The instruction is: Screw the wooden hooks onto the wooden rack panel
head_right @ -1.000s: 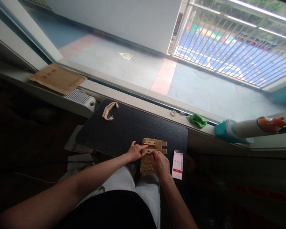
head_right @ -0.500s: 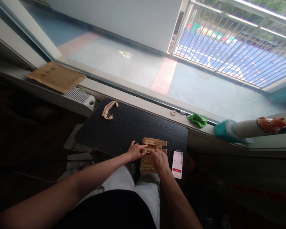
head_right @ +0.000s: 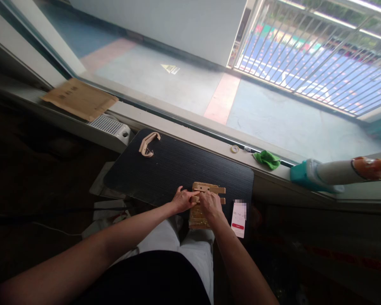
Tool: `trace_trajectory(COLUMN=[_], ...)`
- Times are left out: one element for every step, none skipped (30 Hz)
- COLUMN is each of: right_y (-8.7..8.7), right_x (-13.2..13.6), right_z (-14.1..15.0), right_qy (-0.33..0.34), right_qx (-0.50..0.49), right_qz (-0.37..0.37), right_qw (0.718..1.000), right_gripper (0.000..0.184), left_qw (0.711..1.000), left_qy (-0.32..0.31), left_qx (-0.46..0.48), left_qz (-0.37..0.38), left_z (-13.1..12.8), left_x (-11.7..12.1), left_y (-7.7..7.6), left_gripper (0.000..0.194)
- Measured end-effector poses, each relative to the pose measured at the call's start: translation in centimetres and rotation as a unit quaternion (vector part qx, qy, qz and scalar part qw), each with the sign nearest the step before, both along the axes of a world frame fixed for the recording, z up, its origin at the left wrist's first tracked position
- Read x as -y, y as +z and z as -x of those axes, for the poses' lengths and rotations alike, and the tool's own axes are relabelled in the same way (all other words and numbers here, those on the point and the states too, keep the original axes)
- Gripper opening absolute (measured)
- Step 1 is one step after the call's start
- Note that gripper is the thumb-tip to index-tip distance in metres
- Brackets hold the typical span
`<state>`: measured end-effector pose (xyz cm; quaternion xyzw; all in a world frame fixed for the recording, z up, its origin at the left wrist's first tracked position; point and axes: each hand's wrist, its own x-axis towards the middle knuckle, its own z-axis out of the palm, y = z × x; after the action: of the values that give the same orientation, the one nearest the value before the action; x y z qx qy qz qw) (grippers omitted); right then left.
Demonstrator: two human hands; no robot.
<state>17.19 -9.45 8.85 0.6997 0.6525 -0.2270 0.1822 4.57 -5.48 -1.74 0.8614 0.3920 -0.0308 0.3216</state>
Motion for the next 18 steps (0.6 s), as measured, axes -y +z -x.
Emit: trace_trajectory(right_y=[-0.2, -0.5, -0.7, -1.0, -1.2, -1.4, -1.5, -1.5, -1.4, -1.3, -1.1, -0.8, -0.5, -0.1, 0.2, 0.5, 0.7, 0.7], right_x=[0.0, 0.1, 0.3, 0.5, 0.8, 1.1, 1.4, 1.7, 1.9, 2.2, 2.3, 2.5, 2.5, 2.5, 2.5, 2.3, 2.1, 1.9], right_z=[0.1, 0.1, 0.2, 0.2, 0.2, 0.1, -0.1, -0.3, -0.6, -0.8, -1.0, -1.1, -1.1, -1.0, -0.9, -0.8, -0.6, -0.5], right_qy=[-0.019, -0.047, -0.081, -0.119, -0.154, -0.184, -0.204, -0.213, -0.214, -0.206, -0.188, -0.159, -0.121, -0.077, -0.032, 0.007, 0.037, 0.057], right_qx=[0.003, 0.006, 0.011, 0.016, 0.018, 0.017, 0.01, 0.001, -0.007, -0.015, -0.02, -0.019, -0.015, -0.007, 0.003, 0.01, 0.016, 0.017], right_qz=[-0.002, -0.006, -0.009, -0.012, -0.011, -0.009, -0.007, -0.003, 0.002, 0.006, 0.007, 0.006, 0.004, 0.001, -0.001, 0.001, 0.005, 0.007], right_qw=[1.0, 0.999, 0.997, 0.993, 0.988, 0.983, 0.979, 0.977, 0.977, 0.978, 0.982, 0.987, 0.993, 0.997, 0.999, 1.0, 0.999, 0.998], right_gripper=[0.029, 0.028, 0.028, 0.028, 0.029, 0.03, 0.03, 0.031, 0.031, 0.03, 0.029, 0.027, 0.026, 0.025, 0.025, 0.025, 0.026, 0.027], left_qw=[1.0, 1.0, 1.0, 1.0, 1.0, 1.0, 1.0, 1.0, 1.0, 1.0, 1.0, 1.0, 1.0, 1.0, 1.0, 1.0, 1.0, 1.0], left_qy=[0.0, 0.0, 0.002, 0.004, 0.006, 0.006, 0.006, 0.005, 0.004, 0.003, 0.001, -0.001, -0.002, -0.002, -0.001, 0.001, 0.004, 0.005], left_qx=[0.001, 0.002, 0.003, 0.002, 0.001, 0.0, -0.001, -0.001, -0.001, -0.001, -0.001, 0.001, 0.002, 0.002, 0.002, 0.001, 0.0, 0.0], left_qz=[-0.002, -0.004, -0.004, -0.004, -0.004, -0.004, -0.004, -0.003, -0.002, 0.001, 0.004, 0.006, 0.006, 0.006, 0.005, 0.004, 0.004, 0.005], left_z=[0.0, 0.0, 0.0, 0.0, 0.0, 0.0, 0.0, 0.0, 0.0, 0.0, 0.0, 0.0, 0.1, 0.1, 0.1, 0.1, 0.1, 0.1], left_x=[0.0, 0.1, 0.1, 0.1, 0.1, 0.0, 0.0, 0.0, -0.1, -0.1, -0.1, -0.2, -0.2, -0.2, -0.1, -0.1, -0.1, -0.1], left_y=[0.0, 0.0, -0.1, -0.1, -0.2, -0.2, -0.2, -0.2, -0.2, -0.2, -0.2, -0.2, -0.2, -0.2, -0.3, -0.3, -0.3, -0.3], left_gripper=[0.045, 0.044, 0.044, 0.043, 0.044, 0.044, 0.045, 0.046, 0.047, 0.047, 0.047, 0.047, 0.047, 0.047, 0.047, 0.048, 0.048, 0.048])
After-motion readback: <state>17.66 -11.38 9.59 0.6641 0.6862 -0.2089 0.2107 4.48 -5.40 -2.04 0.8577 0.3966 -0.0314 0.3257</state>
